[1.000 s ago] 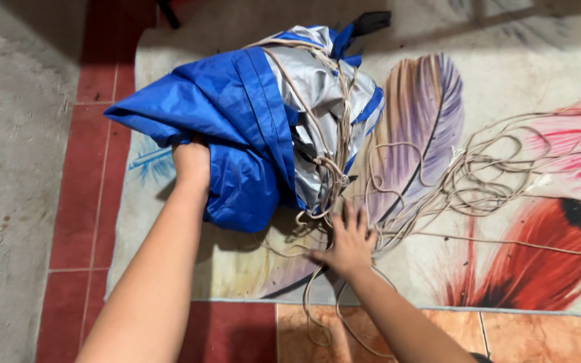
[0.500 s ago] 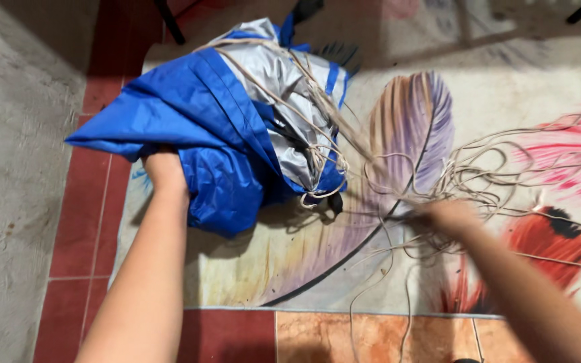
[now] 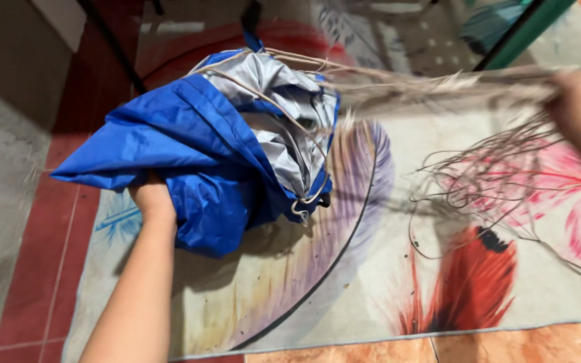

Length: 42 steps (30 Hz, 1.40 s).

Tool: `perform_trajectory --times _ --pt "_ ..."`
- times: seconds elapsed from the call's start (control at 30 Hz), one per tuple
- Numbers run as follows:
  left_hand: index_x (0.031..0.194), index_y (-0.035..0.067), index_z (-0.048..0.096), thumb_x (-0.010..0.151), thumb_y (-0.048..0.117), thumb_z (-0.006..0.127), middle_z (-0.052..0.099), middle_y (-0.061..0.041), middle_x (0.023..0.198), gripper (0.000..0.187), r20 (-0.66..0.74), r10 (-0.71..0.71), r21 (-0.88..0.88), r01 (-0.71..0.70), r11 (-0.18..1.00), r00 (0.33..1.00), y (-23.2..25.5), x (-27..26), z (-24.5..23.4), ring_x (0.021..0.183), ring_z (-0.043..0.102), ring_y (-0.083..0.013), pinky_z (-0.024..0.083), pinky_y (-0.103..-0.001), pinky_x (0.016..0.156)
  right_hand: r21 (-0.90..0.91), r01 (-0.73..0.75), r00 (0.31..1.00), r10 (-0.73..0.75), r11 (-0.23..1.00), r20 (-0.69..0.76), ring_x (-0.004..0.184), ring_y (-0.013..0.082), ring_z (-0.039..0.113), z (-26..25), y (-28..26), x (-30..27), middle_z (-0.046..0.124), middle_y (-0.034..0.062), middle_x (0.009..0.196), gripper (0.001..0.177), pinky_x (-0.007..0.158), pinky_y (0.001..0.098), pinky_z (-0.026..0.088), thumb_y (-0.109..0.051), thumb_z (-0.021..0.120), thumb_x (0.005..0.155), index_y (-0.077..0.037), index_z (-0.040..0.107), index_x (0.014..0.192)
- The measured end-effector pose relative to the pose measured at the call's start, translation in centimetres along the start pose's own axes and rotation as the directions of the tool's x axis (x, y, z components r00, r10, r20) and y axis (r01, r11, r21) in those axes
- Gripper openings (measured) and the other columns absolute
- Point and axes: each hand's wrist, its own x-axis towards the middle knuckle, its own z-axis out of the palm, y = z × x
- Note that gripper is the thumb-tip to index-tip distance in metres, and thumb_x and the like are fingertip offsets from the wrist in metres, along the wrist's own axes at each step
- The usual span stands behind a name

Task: The person unfolds a large blue tarp on a patterned mat, then folds it into a compact bundle. They gather the drawstrings and tie the bundle closed, placing the finished package on a nearby table.

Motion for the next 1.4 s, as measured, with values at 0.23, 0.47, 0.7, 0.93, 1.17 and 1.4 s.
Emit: perform_trajectory --times 0.23,0.47,0.7,0.93,1.17,1.4 --pt "0.131 -0.002 0.062 0.106 0.02 0.057 0.066 -0.023 0.136 0.034 0.343 0.277 0.431 -0.412 0.803 0.897 -1.4 -1.4 -1.3 0.129 0.058 -0.0442 0.044 -0.048 0.112 0.167 0.17 0.616 -0.237 0.971 0.751 0.142 0.024 0.05 11.5 -11.4 -8.2 0.053 -0.0049 0.152 0.082 0.114 0.0713 0.028 -0.053 0.087 0.074 -0.048 0.048 0.146" --pt "0.136 -0.002 0.058 0.103 0.019 0.051 0.057 -0.025 0.145 0.04 0.57 0.255 0.506 -0.578 0.64 0.781 -5.6 -1.2 -2.4 0.137 0.046 -0.0444 0.032 -0.049 0.116 0.89 -0.138 0.819 -0.456 0.434 0.349 0.146 0.0329 0.037 2.5 -25.6 -7.8 0.036 0.0163 0.161 0.118 0.121 0.0499 0.032 -0.065 0.081 0.067 -0.016 0.025 0.158" --pt "0.144 0.004 0.055 0.1 0.02 0.049 0.051 -0.024 0.152 0.047 0.657 0.266 0.584 -0.699 0.412 0.705 -9.4 -1.7 -3.0 0.142 0.043 -0.0421 0.031 -0.046 0.122 0.921 -0.368 0.803 -0.543 -0.128 0.246 0.154 0.0265 0.025 6.1 -35.1 -8.8 0.023 0.0153 0.17 0.105 0.121 0.0393 0.026 -0.058 0.066 0.086 -0.008 0.015 0.164" --pt "0.142 0.003 0.056 0.098 0.025 0.053 0.054 -0.024 0.148 0.05 0.701 0.336 0.545 -0.776 0.318 0.63 -8.0 -5.8 -3.1 0.14 0.045 -0.0431 0.031 -0.051 0.12 0.862 -0.451 0.838 -0.442 -0.231 0.321 0.131 0.0289 0.049 7.1 -34.5 -8.4 0.019 0.0124 0.167 0.114 0.1 0.0442 0.045 -0.033 0.062 0.071 -0.01 -0.005 0.16" --pt "0.143 0.004 0.055 0.101 0.028 0.05 0.054 -0.023 0.149 0.049 0.663 0.245 0.574 -0.69 0.441 0.708 -8.1 -8.5 -2.2 0.141 0.045 -0.0411 0.033 -0.048 0.119 0.965 0.214 0.848 -0.461 -0.15 -0.26 0.161 0.043 0.024 -7.5 -33.7 -8.6 0.026 0.0234 0.17 0.123 0.13 0.0542 0.021 -0.052 0.079 0.071 -0.011 0.017 0.168" --pt "0.147 0.005 0.048 0.1 0.041 0.05 0.047 -0.021 0.153 0.059 0.71 0.058 0.551 -0.606 0.574 0.701 -6.1 -12.8 -1.9 0.144 0.04 -0.0384 0.03 -0.045 0.119 0.903 0.185 0.949 -0.308 0.388 -0.062 0.138 0.0526 0.039 -10.7 -38.2 -14.0 0.034 0.0308 0.151 0.124 0.112 0.0561 0.033 -0.056 0.091 0.055 -0.012 0.029 0.153"
